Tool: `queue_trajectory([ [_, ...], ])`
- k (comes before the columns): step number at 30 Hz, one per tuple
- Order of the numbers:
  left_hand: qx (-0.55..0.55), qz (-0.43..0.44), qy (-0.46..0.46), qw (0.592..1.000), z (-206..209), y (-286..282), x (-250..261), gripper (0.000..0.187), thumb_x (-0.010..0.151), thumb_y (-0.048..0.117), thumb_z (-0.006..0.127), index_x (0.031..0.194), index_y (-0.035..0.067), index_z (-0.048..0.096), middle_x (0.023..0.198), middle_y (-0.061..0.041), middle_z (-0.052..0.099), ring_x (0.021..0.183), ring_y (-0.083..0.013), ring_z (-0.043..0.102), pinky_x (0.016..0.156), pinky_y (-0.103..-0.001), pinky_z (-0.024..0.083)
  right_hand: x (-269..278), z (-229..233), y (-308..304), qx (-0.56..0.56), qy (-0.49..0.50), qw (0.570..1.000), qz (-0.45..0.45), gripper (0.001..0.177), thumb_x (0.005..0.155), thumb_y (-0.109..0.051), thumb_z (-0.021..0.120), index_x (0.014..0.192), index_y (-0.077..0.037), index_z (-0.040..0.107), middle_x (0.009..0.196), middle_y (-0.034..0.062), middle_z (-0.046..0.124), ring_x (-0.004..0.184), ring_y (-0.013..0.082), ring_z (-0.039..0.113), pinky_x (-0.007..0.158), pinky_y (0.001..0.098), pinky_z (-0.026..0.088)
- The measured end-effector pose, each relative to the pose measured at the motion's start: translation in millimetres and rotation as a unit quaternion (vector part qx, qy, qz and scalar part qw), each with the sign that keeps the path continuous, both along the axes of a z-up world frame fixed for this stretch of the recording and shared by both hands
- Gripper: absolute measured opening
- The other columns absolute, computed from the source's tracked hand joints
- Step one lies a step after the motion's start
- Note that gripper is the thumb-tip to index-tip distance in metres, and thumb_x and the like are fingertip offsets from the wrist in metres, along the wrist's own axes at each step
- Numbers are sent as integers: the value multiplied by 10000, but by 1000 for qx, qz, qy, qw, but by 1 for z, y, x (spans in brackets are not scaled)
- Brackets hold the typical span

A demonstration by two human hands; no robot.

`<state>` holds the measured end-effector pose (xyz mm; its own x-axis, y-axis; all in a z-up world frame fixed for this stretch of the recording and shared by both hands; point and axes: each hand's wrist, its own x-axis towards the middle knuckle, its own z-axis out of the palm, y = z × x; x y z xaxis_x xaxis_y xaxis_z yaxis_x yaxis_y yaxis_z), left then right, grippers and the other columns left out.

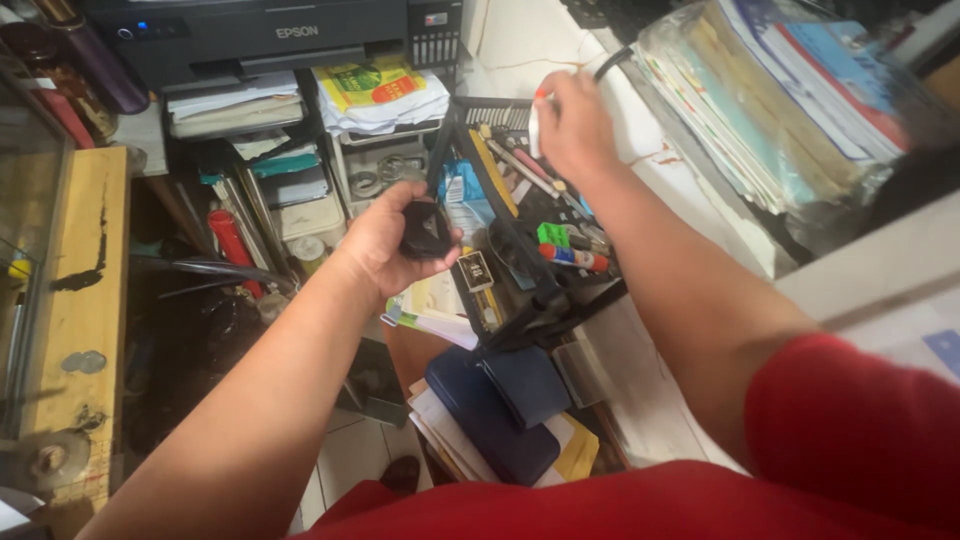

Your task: Organizing various small items including glue, stickers, and a mechanical part in a storage area.

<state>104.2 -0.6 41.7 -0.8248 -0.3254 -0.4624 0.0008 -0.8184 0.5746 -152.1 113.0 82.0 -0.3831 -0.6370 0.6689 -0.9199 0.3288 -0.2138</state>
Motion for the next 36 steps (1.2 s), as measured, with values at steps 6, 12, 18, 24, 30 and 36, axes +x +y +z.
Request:
queue_trajectory([
  [6,-22,3,33,999,0,16,8,285,965,329,572,1066,62,575,955,-138,661,866,-310,701,742,-479,615,-4,7,41,-226,-277,916,182,131,1114,-132,513,1197,-38,473,1024,111,647,844,200,591,724,345,510],
  [12,-54,-14,39,998,20,57,25,352,935,403,617,1087,91,564,979,-133,670,873,-307,695,739,-486,613,119,41,93,-271,-607,723,187,147,999,-146,405,1103,-69,475,809,112,582,593,194,598,484,364,559],
  [18,-141,-105,74,982,34,110,66,543,895,557,660,1186,104,586,970,-116,668,857,-264,695,713,-447,606,190,41,119,-179,-627,729,208,171,1059,-247,525,1054,-76,515,778,61,589,563,171,593,461,327,500],
  [24,-169,-111,-5,979,51,171,119,466,820,544,663,1180,249,654,1019,6,721,877,-155,692,672,-401,590,223,24,120,-217,-682,623,316,187,1051,-245,522,1020,-61,517,748,78,590,635,236,681,595,387,624],
  [30,-231,-134,-16,964,29,163,149,442,890,514,718,1121,137,721,958,-62,727,797,-209,672,635,-392,566,250,23,127,-121,-671,688,250,250,1040,-297,487,1036,-54,546,829,116,698,754,225,724,670,393,629],
  [36,-218,-116,-17,969,35,168,172,382,863,476,715,1081,163,718,936,-1,735,828,-137,700,650,-391,619,269,-3,125,-39,-755,610,238,449,1020,-463,510,1095,-40,641,916,111,727,799,231,709,686,402,605],
])
